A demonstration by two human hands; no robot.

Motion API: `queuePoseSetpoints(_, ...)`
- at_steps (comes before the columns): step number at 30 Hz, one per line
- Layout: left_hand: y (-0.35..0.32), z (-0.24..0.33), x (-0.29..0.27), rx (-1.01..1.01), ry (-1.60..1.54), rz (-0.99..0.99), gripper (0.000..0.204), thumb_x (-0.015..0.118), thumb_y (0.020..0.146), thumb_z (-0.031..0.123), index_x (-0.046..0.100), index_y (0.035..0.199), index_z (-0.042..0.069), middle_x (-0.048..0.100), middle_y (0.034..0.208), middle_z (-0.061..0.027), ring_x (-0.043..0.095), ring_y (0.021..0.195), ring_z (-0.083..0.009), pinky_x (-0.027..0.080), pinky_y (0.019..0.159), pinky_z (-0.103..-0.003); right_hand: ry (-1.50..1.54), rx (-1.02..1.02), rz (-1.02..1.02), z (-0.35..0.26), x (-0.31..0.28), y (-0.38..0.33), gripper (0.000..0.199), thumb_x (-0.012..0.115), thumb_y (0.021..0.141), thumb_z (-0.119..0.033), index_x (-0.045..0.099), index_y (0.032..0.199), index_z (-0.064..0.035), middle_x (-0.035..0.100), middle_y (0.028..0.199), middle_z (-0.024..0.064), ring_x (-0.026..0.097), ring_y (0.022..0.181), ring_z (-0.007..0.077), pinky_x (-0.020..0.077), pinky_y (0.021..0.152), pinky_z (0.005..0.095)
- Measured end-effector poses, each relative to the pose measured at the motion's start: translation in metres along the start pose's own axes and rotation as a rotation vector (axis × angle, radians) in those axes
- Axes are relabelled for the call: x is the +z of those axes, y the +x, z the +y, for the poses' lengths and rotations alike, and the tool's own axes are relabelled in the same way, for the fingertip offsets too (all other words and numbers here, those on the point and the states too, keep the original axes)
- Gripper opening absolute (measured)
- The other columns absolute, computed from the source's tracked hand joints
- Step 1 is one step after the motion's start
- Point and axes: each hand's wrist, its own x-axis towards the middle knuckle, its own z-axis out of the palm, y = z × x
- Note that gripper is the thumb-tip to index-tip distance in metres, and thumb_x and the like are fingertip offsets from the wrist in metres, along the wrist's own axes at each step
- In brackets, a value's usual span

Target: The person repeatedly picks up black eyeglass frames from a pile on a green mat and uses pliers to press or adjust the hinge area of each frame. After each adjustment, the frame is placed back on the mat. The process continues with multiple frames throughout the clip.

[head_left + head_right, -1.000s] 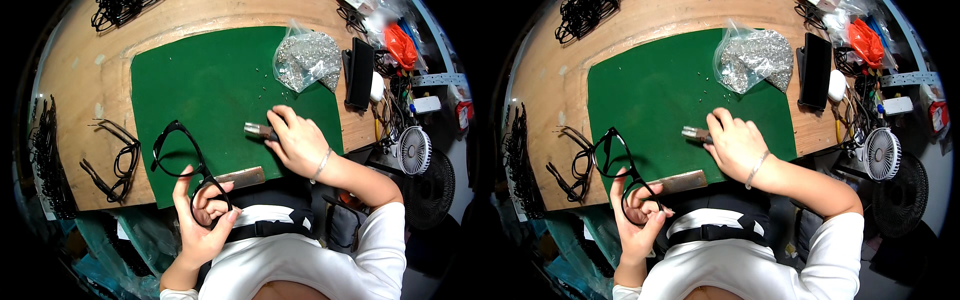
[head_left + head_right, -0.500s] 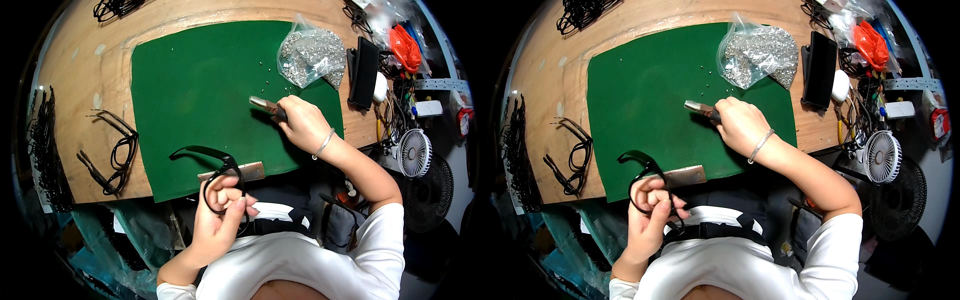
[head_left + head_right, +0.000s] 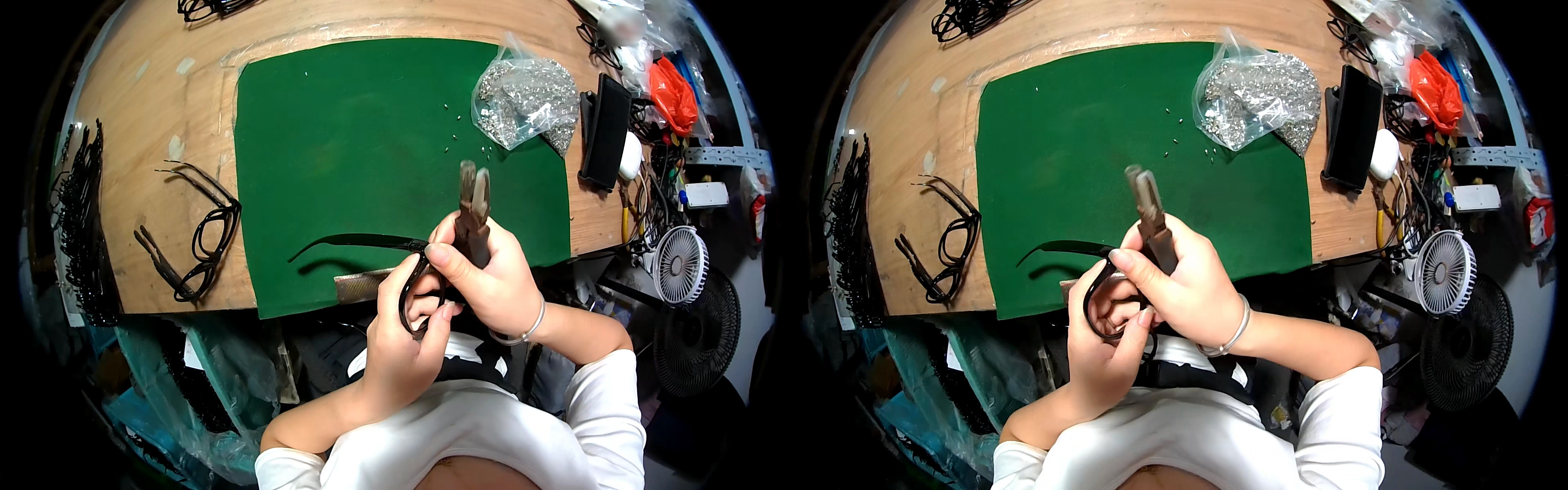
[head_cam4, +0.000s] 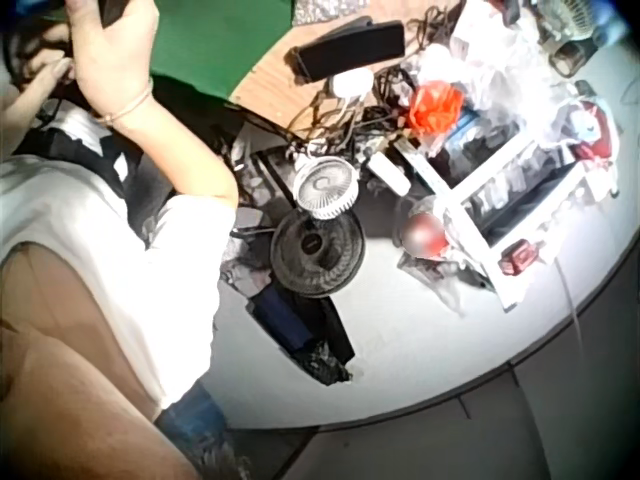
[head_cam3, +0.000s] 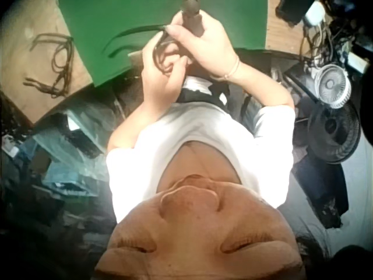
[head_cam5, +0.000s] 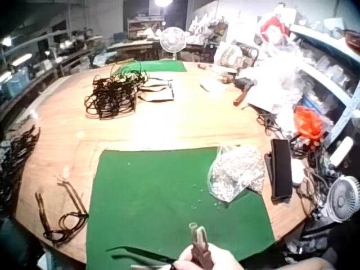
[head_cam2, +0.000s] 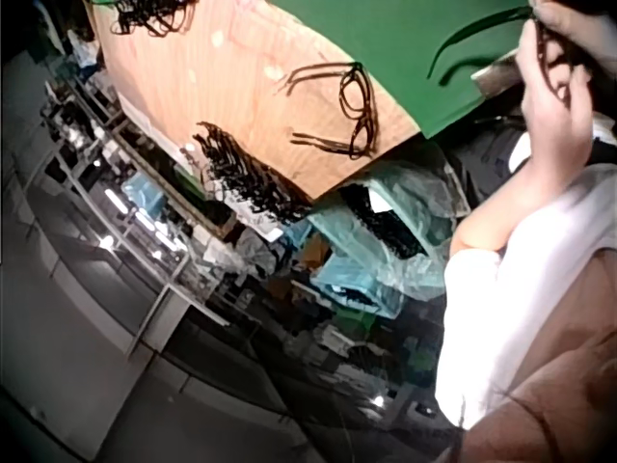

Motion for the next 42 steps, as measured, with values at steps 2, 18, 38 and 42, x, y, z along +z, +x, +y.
queuePoseSetpoints(2, -0.001, 0.004, -0.003, -0.086, -0.032, -0.030, 0.054, 0.048, 0.078, -0.013, 0.024, 0.125, -0.001, 0.050, 0.103, -0.0164, 0.059, 0.083, -0.0163, 0.049, 0.074, -0.026, 0.118, 0.226, -0.067, -0.010, -0.003, 0.002, 0.018, 0.057, 0.084, -0.018, 0.048, 0.085, -0.0028, 0.050, 0.066, -0.0002, 0.046, 0.051, 0.0042, 0.0380, 0.044, 0.0179)
queuePoseSetpoints(18, 0.000, 0.059, -0.059, -0.592, -0.394, -0.335, 0.046, 0.049, 0.079, -0.009, 0.035, 0.122, -0.002, 0.055, 0.103, -0.0143, 0.061, 0.074, -0.0148, 0.047, 0.064, -0.023, -0.463, 0.335, -0.656, -0.042, -0.040, -0.012, 0.033, 0.052, 0.086, -0.030, 0.052, 0.095, 0.0015, 0.053, 0.071, 0.0050, 0.050, 0.068, 0.0106, 0.0419, 0.062, 0.0251)
queuePoseSetpoints(38, 0.001, 0.060, -0.043, -0.573, -0.360, -0.280, 0.045, 0.046, 0.081, -0.008, 0.033, 0.123, 0.000, 0.054, 0.105, -0.0160, 0.060, 0.073, -0.0155, 0.047, 0.064, -0.023, -0.939, 0.140, -0.700, -0.057, -0.031, 0.004, 0.028, 0.060, 0.079, -0.028, 0.055, 0.078, -0.0009, 0.055, 0.062, 0.0145, 0.055, 0.056, 0.0295, 0.0429, 0.053, 0.0349)
queuePoseSetpoints(42, 0.004, 0.061, -0.048, -0.551, -0.379, -0.260, 0.044, 0.047, 0.082, -0.006, 0.033, 0.124, 0.001, 0.054, 0.105, -0.0162, 0.060, 0.073, -0.0157, 0.047, 0.064, -0.023, -0.865, 0.132, -0.762, -0.051, -0.058, 0.024, 0.035, 0.057, 0.081, -0.034, 0.055, 0.087, -0.0001, 0.058, 0.071, 0.0138, 0.057, 0.065, 0.0245, 0.0438, 0.060, 0.0330)
